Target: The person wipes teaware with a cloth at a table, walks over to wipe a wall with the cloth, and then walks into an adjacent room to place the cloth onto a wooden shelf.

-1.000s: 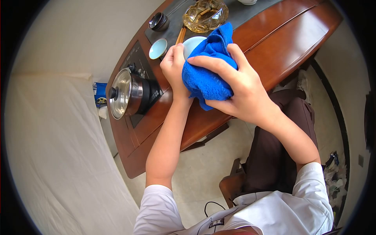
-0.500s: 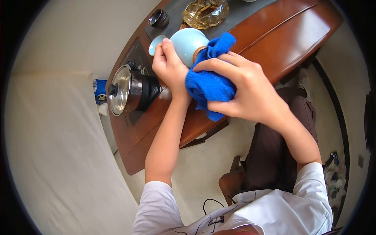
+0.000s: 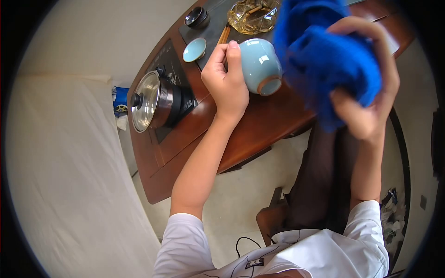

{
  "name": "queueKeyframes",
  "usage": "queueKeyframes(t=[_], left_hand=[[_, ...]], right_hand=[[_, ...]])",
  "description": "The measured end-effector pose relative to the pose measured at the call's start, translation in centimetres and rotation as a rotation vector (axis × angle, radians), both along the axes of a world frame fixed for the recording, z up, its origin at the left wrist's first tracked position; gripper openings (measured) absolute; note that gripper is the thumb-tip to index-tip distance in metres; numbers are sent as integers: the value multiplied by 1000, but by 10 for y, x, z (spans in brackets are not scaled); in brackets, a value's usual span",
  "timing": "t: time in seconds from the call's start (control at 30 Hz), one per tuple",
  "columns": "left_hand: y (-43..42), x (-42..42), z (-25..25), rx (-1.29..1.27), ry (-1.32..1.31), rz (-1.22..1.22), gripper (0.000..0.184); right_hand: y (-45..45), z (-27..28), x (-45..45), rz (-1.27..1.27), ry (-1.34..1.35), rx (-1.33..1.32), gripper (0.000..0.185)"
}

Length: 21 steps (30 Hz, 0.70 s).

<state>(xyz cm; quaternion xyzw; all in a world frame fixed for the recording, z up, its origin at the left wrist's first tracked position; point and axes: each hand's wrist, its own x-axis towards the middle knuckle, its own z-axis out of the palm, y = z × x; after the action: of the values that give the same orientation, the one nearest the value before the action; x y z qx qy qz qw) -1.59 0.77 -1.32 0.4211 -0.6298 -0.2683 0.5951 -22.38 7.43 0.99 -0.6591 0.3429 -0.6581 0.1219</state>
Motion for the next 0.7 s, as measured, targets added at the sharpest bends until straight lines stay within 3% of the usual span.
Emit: queueKeyframes(t=[0.07,0.13,0.2,0.27,0.4,0.5,0.57,0.7], left_hand=[[1,-3,2,18,14,-8,31],[3,1,3,5,11,-49,32],[6,1,5,-32,-5,-36,32],[5,3,8,-40,27,-58,32],[12,2,14,-49,-25,-83,34],[9,3,7,-107,-83,17,40],[1,9,1,63,128,-112,42],[-2,6,0,270,468,-185,39]], right_hand=[[-4,4,4,69,229,-50,55],[-11,-11,22,138,289,5,51],[-11,-18,34,257,164,186,51],[-17,-24,39,182,131,27,52],[-24,-27,39,269,87,-12,55],[-18,-30,39,524,-128,284,56],[-15,-32,45,568,-360,411,47],[-12,-33,63,638,-710,449,51]])
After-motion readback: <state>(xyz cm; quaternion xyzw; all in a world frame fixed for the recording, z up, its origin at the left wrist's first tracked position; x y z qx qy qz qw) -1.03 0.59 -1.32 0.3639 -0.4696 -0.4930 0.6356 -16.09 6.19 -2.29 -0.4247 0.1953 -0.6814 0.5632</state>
